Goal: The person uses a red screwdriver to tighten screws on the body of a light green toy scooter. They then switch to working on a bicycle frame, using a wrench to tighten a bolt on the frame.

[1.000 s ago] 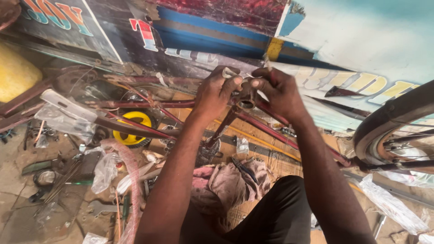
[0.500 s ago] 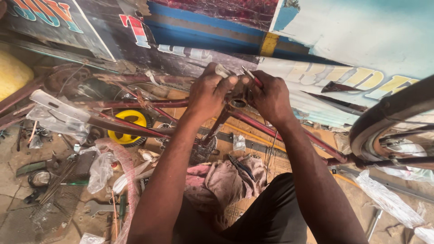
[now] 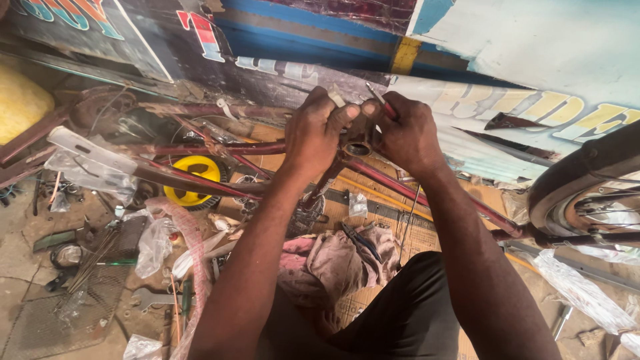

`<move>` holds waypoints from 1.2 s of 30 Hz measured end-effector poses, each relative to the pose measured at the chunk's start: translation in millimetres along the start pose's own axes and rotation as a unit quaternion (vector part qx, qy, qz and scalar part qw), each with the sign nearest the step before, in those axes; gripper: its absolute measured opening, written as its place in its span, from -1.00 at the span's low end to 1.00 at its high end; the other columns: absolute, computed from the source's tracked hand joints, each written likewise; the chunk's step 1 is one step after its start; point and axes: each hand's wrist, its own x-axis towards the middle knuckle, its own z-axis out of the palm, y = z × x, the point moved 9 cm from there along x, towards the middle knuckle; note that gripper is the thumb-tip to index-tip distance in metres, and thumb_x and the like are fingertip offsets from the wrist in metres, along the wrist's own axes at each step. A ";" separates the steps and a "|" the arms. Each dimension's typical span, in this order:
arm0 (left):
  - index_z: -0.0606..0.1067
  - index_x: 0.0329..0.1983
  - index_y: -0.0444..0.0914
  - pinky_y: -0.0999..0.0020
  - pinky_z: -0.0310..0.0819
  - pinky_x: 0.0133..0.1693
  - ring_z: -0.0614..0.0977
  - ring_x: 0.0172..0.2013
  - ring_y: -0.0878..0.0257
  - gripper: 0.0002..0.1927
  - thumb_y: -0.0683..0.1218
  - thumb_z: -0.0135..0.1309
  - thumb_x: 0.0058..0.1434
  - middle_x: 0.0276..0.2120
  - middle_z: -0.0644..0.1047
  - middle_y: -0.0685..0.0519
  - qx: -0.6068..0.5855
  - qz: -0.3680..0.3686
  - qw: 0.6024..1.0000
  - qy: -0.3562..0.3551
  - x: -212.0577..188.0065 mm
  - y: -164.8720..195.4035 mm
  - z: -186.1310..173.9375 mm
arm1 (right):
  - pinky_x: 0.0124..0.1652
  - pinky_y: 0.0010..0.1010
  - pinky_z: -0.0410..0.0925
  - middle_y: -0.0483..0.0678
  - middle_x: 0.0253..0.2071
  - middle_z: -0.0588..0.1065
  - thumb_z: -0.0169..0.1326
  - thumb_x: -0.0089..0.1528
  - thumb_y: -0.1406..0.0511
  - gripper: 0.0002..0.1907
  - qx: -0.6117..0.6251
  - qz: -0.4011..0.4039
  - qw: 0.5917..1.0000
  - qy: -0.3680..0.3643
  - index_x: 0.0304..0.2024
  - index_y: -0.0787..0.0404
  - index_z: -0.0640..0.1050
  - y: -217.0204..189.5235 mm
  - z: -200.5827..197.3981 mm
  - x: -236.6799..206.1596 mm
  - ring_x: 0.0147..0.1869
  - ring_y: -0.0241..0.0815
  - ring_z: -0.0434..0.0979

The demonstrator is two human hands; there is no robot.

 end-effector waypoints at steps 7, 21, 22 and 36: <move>0.55 -0.28 -0.22 0.13 0.44 -0.27 0.63 -0.34 0.14 -0.58 0.21 0.01 0.39 -0.33 0.55 0.05 0.023 0.018 0.999 0.033 4.0 -9.3 4.8 | -0.53 -0.33 0.32 -0.05 -0.50 0.55 0.13 0.32 0.21 -0.80 0.392 0.439 0.801 -0.111 -0.27 0.22 0.63 61.1 42.3 -19.8 -0.53 -0.26 0.48; 0.57 -0.14 -0.25 0.22 0.51 -0.25 0.72 -0.30 0.18 -0.50 0.25 -0.13 0.42 -0.35 0.67 -0.02 -0.139 -0.002 0.990 0.015 8.9 -30.8 6.5 | -0.35 -0.27 0.43 -0.04 -0.37 0.63 0.30 0.23 0.11 -0.77 0.085 0.147 0.979 -0.112 -0.30 0.12 0.72 37.3 -5.3 29.7 -0.40 -0.15 0.60; 0.58 -0.12 -0.25 0.21 0.50 -0.25 0.69 -0.30 0.18 -0.50 0.24 -0.12 0.43 -0.36 0.66 -0.02 -0.125 -0.004 0.992 0.018 8.9 -29.5 5.1 | -0.34 -0.26 0.43 -0.05 -0.37 0.63 0.28 0.26 0.09 -0.77 0.086 0.185 0.969 -0.140 -0.27 0.09 0.71 44.6 -0.7 29.1 -0.41 -0.15 0.60; 0.59 0.01 -0.26 0.23 0.46 0.07 0.58 -0.05 0.25 -0.48 0.26 0.09 0.32 -0.15 0.60 0.05 -0.344 -0.019 0.937 -0.047 4.1 -42.0 4.2 | -0.41 -0.17 0.48 -0.06 -0.37 0.61 0.08 0.34 0.06 -0.74 0.022 0.315 0.925 -0.212 -0.07 -0.04 0.67 34.1 -6.9 3.7 -0.45 0.02 0.62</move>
